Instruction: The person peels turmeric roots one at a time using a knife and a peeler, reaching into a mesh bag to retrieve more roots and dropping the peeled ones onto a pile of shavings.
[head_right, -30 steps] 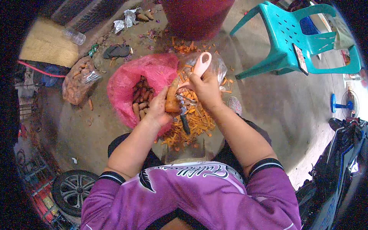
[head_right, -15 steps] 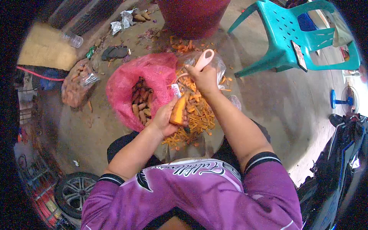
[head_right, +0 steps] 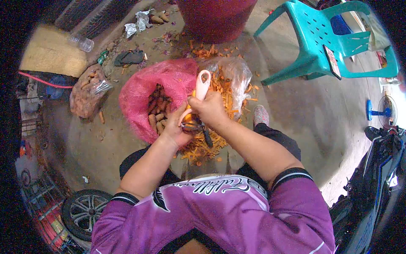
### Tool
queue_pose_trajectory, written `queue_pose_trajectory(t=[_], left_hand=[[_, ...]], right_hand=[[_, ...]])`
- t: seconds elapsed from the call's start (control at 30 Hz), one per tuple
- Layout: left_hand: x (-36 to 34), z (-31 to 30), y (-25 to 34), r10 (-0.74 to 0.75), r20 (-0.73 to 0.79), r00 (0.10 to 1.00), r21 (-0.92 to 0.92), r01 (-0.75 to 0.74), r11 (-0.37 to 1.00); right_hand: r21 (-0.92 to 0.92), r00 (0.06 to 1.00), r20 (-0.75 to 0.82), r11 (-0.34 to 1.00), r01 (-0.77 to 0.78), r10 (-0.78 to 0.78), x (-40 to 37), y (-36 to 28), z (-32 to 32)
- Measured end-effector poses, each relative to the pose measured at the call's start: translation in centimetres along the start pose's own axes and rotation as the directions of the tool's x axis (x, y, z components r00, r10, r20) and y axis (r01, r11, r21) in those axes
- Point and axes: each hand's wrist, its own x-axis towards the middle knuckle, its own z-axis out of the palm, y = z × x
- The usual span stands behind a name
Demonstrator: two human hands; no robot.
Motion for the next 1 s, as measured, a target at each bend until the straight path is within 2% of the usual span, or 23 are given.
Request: queue_pose_trajectory(t=[0.03,0.1,0.13,0.17,0.23,0.27,0.3,0.33,0.43,0.5,0.53,0.6,0.63,0.67,0.7,0.73,0.77,0.83,0.87,0.97,1.0], left_hand=[[0.0,-0.1,-0.2,0.009,0.012,1.0,0.068,-0.009,0.998],[-0.2,0.0,-0.4,0.026,0.038,0.999,0.207,-0.033,0.978],[-0.2,-0.4,-1.2,-0.066,0.019,0.998,0.147,0.063,0.987],[0.0,-0.6,-1.3,-0.075,0.015,0.997,0.156,0.071,0.985],[0.1,-0.6,-1.3,-0.092,0.005,0.996,0.172,0.09,0.981],[-0.2,-0.2,-0.9,-0.072,0.06,0.996,0.177,0.06,0.982],[-0.1,-0.4,-0.6,-0.058,0.051,0.997,0.159,0.049,0.986],[0.2,-0.8,-0.2,-0.043,0.042,0.998,0.139,0.036,0.99],[0.3,-0.8,0.2,-0.009,-0.029,1.0,0.111,0.012,0.994],[-0.1,0.3,0.3,0.011,-0.074,0.997,0.09,-0.004,0.996],[-0.2,0.8,0.3,-0.002,-0.101,0.995,0.073,0.009,0.997],[-0.2,1.5,0.1,-0.028,-0.153,0.988,0.038,0.034,0.999],[-0.1,1.0,0.0,-0.013,-0.109,0.994,0.099,0.024,0.995],[0.1,0.1,-0.4,-0.002,-0.062,0.998,0.159,0.012,0.987],[0.1,-0.4,-0.7,0.007,-0.015,1.0,0.218,-0.003,0.976],[-0.5,-0.2,-1.1,-0.112,-0.013,0.994,0.123,0.113,0.986],[-0.3,-0.4,-1.2,-0.135,0.05,0.99,0.119,0.128,0.985],[-0.1,-0.9,-1.2,-0.177,0.172,0.969,0.116,0.159,0.98],[0.0,-0.8,-0.9,-0.163,0.193,0.968,0.112,0.143,0.983],[0.2,-0.3,-0.1,-0.035,0.056,0.998,0.148,0.026,0.989],[0.2,-0.2,0.0,0.01,0.03,1.0,0.141,-0.014,0.99]], right_hand=[[-0.028,1.0,0.006,0.999,-0.025,0.025,0.5,0.4,-0.4],[-0.066,0.992,-0.122,0.998,0.01,-0.018,1.7,0.3,-1.4],[-0.103,0.977,-0.21,0.995,0.006,-0.028,2.5,-0.5,-2.2],[-0.182,0.946,-0.248,0.969,0.165,-0.208,4.2,0.6,-3.3],[-0.182,0.894,-0.4,0.973,0.141,-0.204,6.1,1.3,-4.9],[-0.156,0.887,-0.414,0.976,0.155,-0.207,6.2,1.4,-5.2],[-0.131,0.881,-0.426,0.977,0.167,-0.208,6.1,1.0,-5.1],[-0.107,0.876,-0.436,0.978,0.18,-0.209,6.0,0.6,-5.0],[-0.054,0.962,-0.271,0.998,0.032,-0.045,2.6,-1.1,-2.6],[0.078,0.992,-0.11,0.995,0.063,-0.054,0.8,-0.8,-1.3],[0.122,1.0,-0.02,0.992,-0.018,0.02,0.2,-0.8,-0.8],[0.079,1.0,0.015,0.997,-0.008,0.007,0.2,0.1,-0.6],[0.058,0.999,0.032,0.998,-0.004,0.002,0.3,0.8,-0.6],[-0.047,1.0,0.016,0.999,0.02,-0.019,1.0,1.5,-1.2],[-0.142,0.991,-0.122,0.989,0.041,-0.059,1.7,1.1,-1.7],[-0.097,0.973,-0.213,0.993,0.072,-0.092,2.7,0.8,-2.4],[-0.053,0.945,-0.306,0.993,0.108,-0.119,3.7,0.6,-3.2],[-0.192,0.86,-0.469,0.974,0.12,-0.198,6.0,1.1,-5.3],[0.045,0.862,-0.502,0.994,0.101,-0.066,6.4,1.3,-5.8],[0.042,0.922,-0.384,0.996,0.077,-0.055,4.3,-0.5,-4.0],[0.02,0.926,-0.341,0.984,0.179,-0.162,4.3,0.8,-3.4]])
